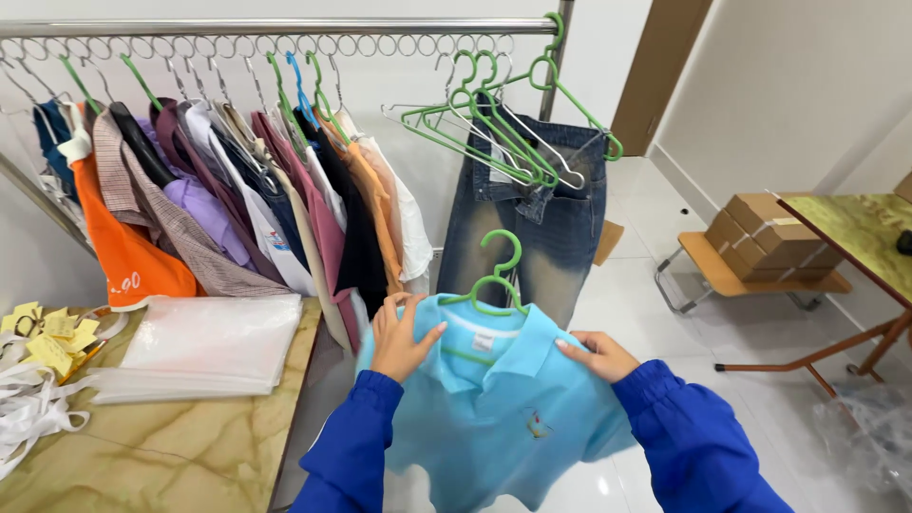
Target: The person picks up folded t-shirts from a table, unfolds them, places them on hangers, and hangs them on a clothing rack. They handle an orange t-shirt, a white t-shirt, a light blue t-shirt, a gray t-shirt, and a blue and white jacket.
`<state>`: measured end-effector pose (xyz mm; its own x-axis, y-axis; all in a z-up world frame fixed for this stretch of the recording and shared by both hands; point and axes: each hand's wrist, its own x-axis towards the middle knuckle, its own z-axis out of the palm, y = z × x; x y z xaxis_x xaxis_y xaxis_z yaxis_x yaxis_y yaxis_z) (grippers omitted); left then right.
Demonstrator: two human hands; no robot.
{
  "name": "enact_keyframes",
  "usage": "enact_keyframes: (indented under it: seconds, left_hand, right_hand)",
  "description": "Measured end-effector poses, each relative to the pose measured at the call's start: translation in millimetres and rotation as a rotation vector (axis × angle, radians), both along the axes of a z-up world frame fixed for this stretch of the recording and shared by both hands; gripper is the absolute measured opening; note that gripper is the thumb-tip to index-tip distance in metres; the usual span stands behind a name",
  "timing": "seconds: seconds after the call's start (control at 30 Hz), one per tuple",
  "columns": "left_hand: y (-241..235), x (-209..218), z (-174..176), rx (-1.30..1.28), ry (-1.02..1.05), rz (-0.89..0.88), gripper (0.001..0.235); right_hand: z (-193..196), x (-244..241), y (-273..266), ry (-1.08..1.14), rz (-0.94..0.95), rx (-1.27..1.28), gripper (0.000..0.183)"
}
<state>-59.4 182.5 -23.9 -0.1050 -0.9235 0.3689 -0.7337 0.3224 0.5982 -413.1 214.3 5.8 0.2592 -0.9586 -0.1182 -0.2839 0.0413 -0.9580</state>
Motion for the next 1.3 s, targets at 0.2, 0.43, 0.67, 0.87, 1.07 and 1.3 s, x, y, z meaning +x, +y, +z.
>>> enact_keyframes:
  seconds: [0.2, 0.43, 0.67, 0.87, 1.07, 1.3]
  left_hand:
    - [-64, 27, -32, 0.139, 0.314, -0.089, 0.012]
    - [-185, 51, -30, 0.089, 0.566, -0.154, 0.012]
    - [-248, 97, 49, 0.142, 0.55, -0.228, 0.016]
    - [-286, 145, 72, 0.114, 0.535, -0.18, 0.016]
    - [-307, 169, 82, 0.05, 0.568, -0.18, 0.017]
    - [-304, 187, 86, -0.057, 0.609, -0.191, 0.016]
  right_hand:
    - [3, -4, -55, 0.048, -0.095, 0.1, 0.031]
    - [-54, -8, -198, 0.323, -0.156, -0.037, 0.034]
    - [-4, 81, -303, 0.434, -0.273, -0.152, 0.034]
    - [22, 161, -380, 0.445, -0.301, -0.301, 0.031]
    - [32, 219, -449, 0.38, -0.296, -0.409, 0.034]
    - [-9, 244, -513, 0.318, -0.371, -0.415, 0.035]
